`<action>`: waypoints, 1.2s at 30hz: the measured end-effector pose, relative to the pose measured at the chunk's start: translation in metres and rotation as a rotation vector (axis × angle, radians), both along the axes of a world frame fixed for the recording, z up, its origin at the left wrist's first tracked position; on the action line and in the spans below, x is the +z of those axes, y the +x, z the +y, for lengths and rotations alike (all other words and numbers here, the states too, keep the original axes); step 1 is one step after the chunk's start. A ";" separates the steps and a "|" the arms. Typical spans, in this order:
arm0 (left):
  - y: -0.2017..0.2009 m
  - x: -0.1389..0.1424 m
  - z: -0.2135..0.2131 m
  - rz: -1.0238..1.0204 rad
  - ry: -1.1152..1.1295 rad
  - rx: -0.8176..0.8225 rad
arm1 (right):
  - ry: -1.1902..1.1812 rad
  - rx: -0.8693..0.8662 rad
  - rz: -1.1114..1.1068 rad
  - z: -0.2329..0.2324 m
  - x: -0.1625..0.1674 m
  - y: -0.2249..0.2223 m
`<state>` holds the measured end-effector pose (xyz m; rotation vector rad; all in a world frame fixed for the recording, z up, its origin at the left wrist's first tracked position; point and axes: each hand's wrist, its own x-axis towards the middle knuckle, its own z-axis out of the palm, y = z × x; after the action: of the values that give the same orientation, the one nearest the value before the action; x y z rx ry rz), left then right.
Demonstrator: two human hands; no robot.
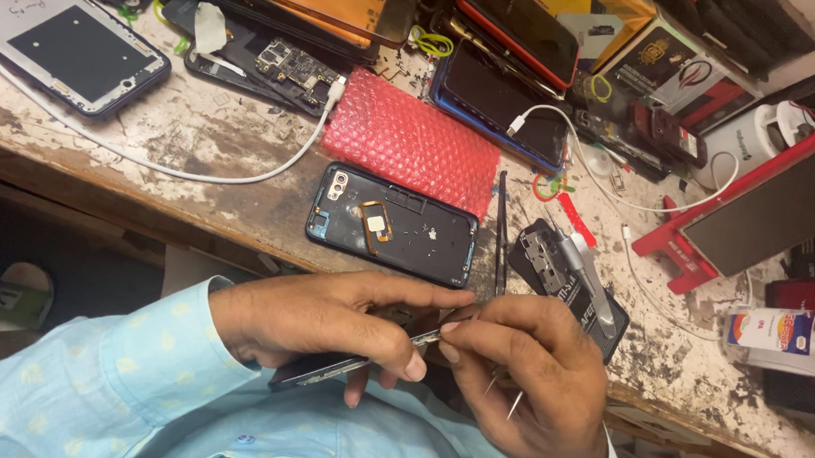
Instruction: The person disassembles a smartphone, removes the battery, and uses a plastic pry tool to separate the screen from the frame. They then reassemble the device, reconnect the battery, and test the screen by powering it on. The person repeats the disassembly and reassembly process multiple times.
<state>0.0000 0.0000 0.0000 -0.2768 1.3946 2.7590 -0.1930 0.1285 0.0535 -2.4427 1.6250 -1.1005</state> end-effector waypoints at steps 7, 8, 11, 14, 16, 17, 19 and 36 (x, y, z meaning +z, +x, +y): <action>-0.001 0.002 0.002 -0.019 -0.016 0.003 | 0.055 0.043 -0.015 -0.003 0.005 -0.001; -0.001 0.002 0.001 -0.026 -0.017 0.003 | 0.034 0.057 0.008 -0.003 0.006 -0.002; 0.000 0.002 0.003 -0.042 0.008 0.006 | -0.004 0.098 0.081 -0.006 0.008 -0.003; -0.001 0.001 0.003 -0.041 0.016 -0.001 | -0.029 0.137 0.124 -0.008 0.010 -0.005; -0.002 0.000 0.004 -0.044 0.013 -0.005 | -0.036 0.153 0.137 -0.009 0.010 -0.007; -0.002 0.000 0.004 -0.049 0.011 -0.005 | -0.034 0.157 0.141 -0.009 0.010 -0.007; -0.002 -0.001 0.006 -0.045 0.015 -0.008 | -0.031 0.159 0.149 -0.007 0.010 -0.008; -0.002 -0.003 0.004 0.012 0.038 -0.050 | -0.148 0.176 0.244 -0.002 0.005 -0.012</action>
<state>-0.0024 0.0035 -0.0027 -0.2215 1.3314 2.7474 -0.2052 0.1267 0.0589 -2.8501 1.3886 -0.9623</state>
